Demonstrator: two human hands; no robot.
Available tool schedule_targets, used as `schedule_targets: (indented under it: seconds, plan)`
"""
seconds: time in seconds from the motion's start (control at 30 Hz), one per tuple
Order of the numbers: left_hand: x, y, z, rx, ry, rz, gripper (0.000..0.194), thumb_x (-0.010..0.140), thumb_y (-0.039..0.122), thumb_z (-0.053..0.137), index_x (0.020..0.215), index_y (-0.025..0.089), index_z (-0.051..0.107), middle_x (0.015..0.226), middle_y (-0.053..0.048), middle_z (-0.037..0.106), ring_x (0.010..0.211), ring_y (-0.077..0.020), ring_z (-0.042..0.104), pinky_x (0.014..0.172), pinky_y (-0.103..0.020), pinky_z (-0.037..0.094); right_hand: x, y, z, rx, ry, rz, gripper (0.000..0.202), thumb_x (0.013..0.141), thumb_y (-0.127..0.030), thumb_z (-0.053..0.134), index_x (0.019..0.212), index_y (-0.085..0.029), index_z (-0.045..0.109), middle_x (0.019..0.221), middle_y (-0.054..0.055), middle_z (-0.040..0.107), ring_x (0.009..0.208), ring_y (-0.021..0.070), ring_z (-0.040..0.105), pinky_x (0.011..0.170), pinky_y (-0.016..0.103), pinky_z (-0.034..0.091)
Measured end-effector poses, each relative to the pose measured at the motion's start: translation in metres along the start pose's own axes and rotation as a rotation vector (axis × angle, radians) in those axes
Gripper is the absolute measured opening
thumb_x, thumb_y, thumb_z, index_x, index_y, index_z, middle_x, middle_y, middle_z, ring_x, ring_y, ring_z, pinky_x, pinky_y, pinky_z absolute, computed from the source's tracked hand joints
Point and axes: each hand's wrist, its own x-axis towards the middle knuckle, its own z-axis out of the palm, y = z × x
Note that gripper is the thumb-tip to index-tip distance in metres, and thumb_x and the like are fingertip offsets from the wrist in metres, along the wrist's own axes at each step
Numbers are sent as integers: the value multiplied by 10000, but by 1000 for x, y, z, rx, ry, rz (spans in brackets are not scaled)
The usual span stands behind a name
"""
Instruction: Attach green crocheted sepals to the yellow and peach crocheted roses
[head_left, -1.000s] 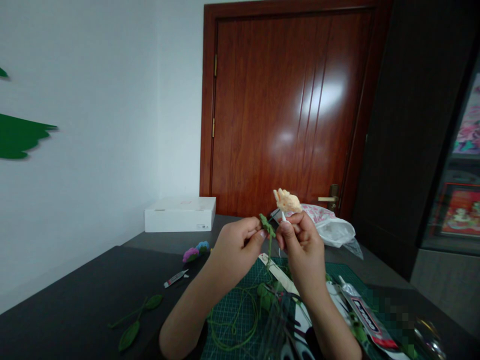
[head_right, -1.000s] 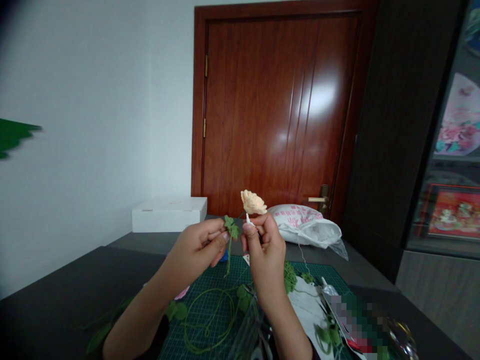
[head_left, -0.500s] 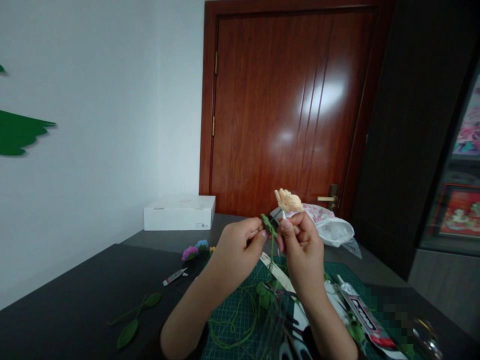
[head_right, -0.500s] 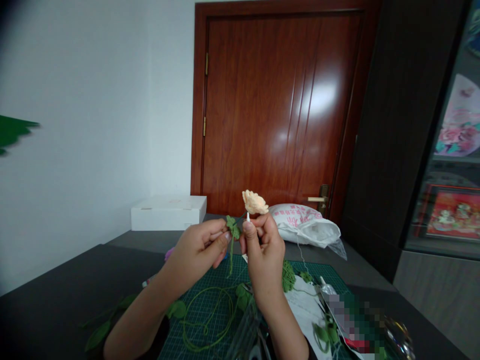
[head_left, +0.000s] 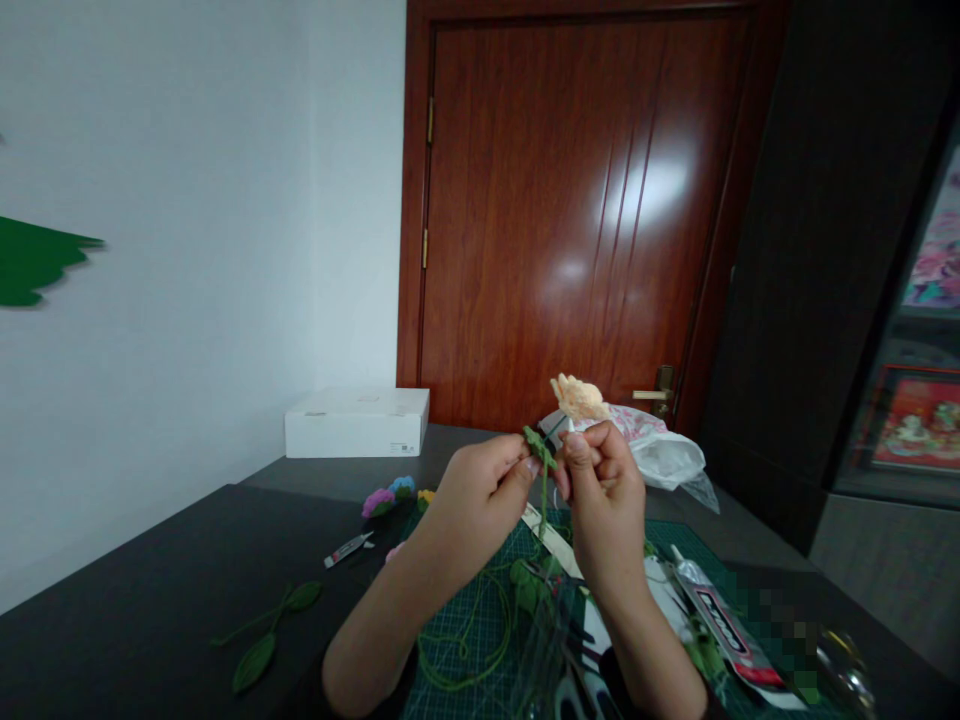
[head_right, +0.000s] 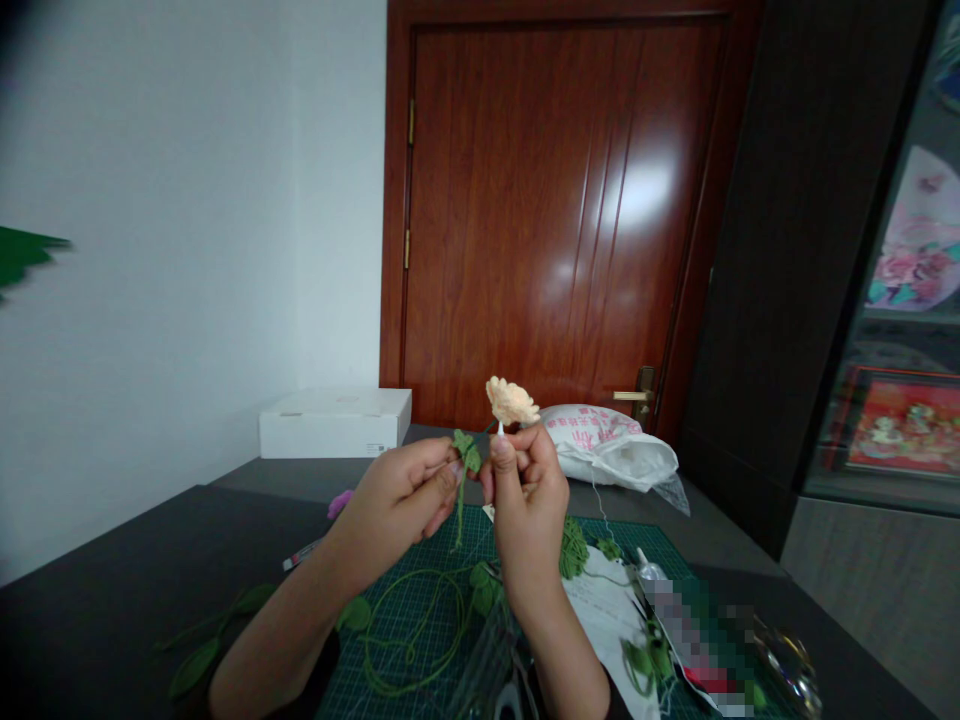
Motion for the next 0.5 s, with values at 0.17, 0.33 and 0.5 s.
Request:
schedule_targets:
  seconds: [0.17, 0.33, 0.5]
  plan:
    - [0, -1, 1, -65, -16, -54, 230, 916, 262, 445, 756, 172, 583, 510, 38, 496, 445, -98, 432, 435, -206, 313, 0, 2, 2, 62, 17, 13, 283, 947, -409, 564, 753, -231, 463, 507, -93, 441, 458, 96, 406, 533, 236, 386]
    - [1, -1, 3, -232, -31, -140, 272, 941, 345, 429, 818, 162, 588, 466, 70, 436, 376, -74, 368, 388, -184, 291, 4, 9, 0, 122, 13, 87, 299, 930, -462, 565, 776, -228, 461, 522, -88, 427, 471, 99, 395, 490, 226, 331]
    - [2, -2, 6, -377, -36, -210, 209, 912, 394, 500, 837, 200, 483, 429, 100, 414, 332, -60, 308, 329, -153, 238, 7, 8, -5, 166, -96, 145, 295, 887, -495, 602, 947, -226, 498, 561, -98, 406, 446, 88, 344, 433, 208, 253]
